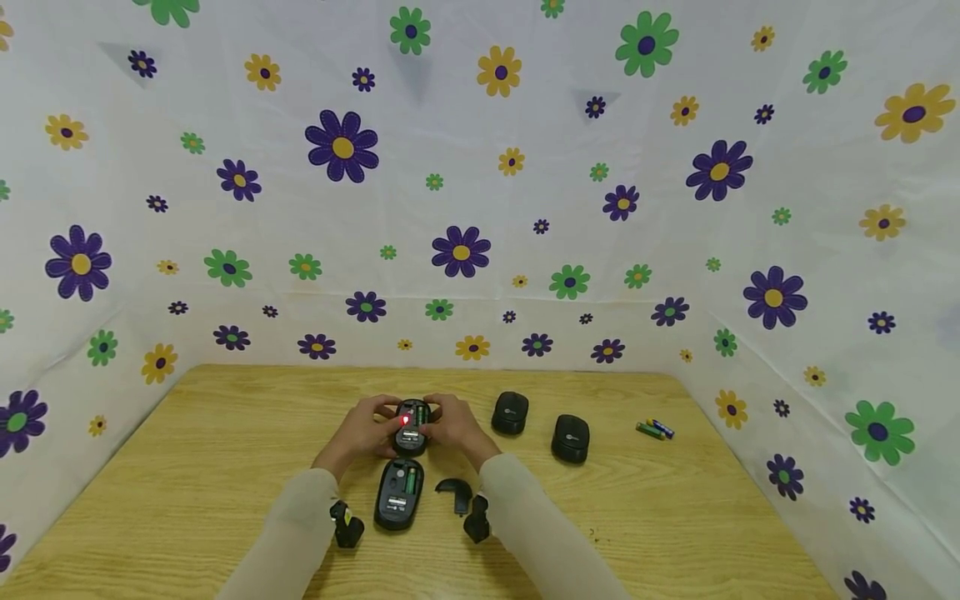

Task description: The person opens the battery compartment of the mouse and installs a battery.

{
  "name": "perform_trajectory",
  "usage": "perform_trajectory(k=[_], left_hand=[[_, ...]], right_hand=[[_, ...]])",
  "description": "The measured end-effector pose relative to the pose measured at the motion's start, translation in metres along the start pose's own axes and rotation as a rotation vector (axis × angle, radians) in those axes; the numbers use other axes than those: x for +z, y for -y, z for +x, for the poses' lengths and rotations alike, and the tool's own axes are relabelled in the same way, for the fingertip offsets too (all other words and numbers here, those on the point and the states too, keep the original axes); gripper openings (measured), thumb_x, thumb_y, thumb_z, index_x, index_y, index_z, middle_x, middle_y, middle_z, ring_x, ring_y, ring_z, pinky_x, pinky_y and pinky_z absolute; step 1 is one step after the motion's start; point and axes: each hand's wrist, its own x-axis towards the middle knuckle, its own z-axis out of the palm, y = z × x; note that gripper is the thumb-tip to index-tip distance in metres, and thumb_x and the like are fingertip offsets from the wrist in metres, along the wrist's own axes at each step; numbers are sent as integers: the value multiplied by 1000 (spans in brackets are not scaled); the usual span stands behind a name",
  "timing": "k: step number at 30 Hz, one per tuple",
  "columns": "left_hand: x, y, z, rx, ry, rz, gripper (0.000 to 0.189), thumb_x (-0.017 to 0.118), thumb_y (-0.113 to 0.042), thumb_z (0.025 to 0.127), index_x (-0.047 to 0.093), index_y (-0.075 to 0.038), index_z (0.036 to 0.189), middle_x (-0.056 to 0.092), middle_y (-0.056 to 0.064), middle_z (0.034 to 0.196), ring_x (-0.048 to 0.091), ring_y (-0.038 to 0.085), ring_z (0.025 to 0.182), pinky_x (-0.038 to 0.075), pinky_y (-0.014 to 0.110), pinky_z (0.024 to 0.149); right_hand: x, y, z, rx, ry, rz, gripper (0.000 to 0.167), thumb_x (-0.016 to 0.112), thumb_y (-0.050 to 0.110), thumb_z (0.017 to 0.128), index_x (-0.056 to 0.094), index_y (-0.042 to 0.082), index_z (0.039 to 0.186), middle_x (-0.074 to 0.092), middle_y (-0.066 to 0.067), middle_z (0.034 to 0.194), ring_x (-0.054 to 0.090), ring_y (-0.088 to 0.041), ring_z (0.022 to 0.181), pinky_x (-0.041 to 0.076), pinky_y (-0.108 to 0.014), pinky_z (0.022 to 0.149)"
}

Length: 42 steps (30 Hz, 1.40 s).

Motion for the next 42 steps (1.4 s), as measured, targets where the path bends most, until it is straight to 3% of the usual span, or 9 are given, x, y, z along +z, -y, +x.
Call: perform_trajectory(k=[13, 21, 30, 42], left_hand=[[3, 1, 4, 8, -13, 37, 44, 62, -7, 103, 52, 2, 144, 60, 31, 132, 69, 32, 100, 67, 34, 63], [2, 2, 5, -2, -8, 27, 45, 62, -9, 103, 50, 3, 145, 59, 31, 135, 71, 32, 99, 67, 34, 62], [2, -1, 4, -2, -23, 16, 44, 60, -9, 104, 51, 2, 145, 58, 30, 137, 67, 38, 111, 66, 34, 62], [1, -1, 2, -9, -26, 14, 42, 60, -9, 104, 53, 2, 143, 59, 29, 138, 68, 36, 109, 67, 35, 63]], right_hand=[[0, -5, -4, -24, -28, 6, 46, 73, 8, 96, 61, 1, 139, 74, -22, 114, 72, -33, 105, 65, -42, 87], [0, -5, -6, -29, -33, 30, 46, 74, 8, 95, 61, -1, 139, 74, -23, 113, 73, -32, 101, 66, -41, 82], [0, -3, -9, -36, -37, 47, 46, 74, 8, 95, 61, 0, 138, 74, -22, 110, 74, -31, 96, 67, -41, 80], [1, -4, -9, -42, -35, 66, 46, 74, 7, 94, 61, -1, 138, 74, -23, 109, 75, -32, 93, 67, -41, 78]])
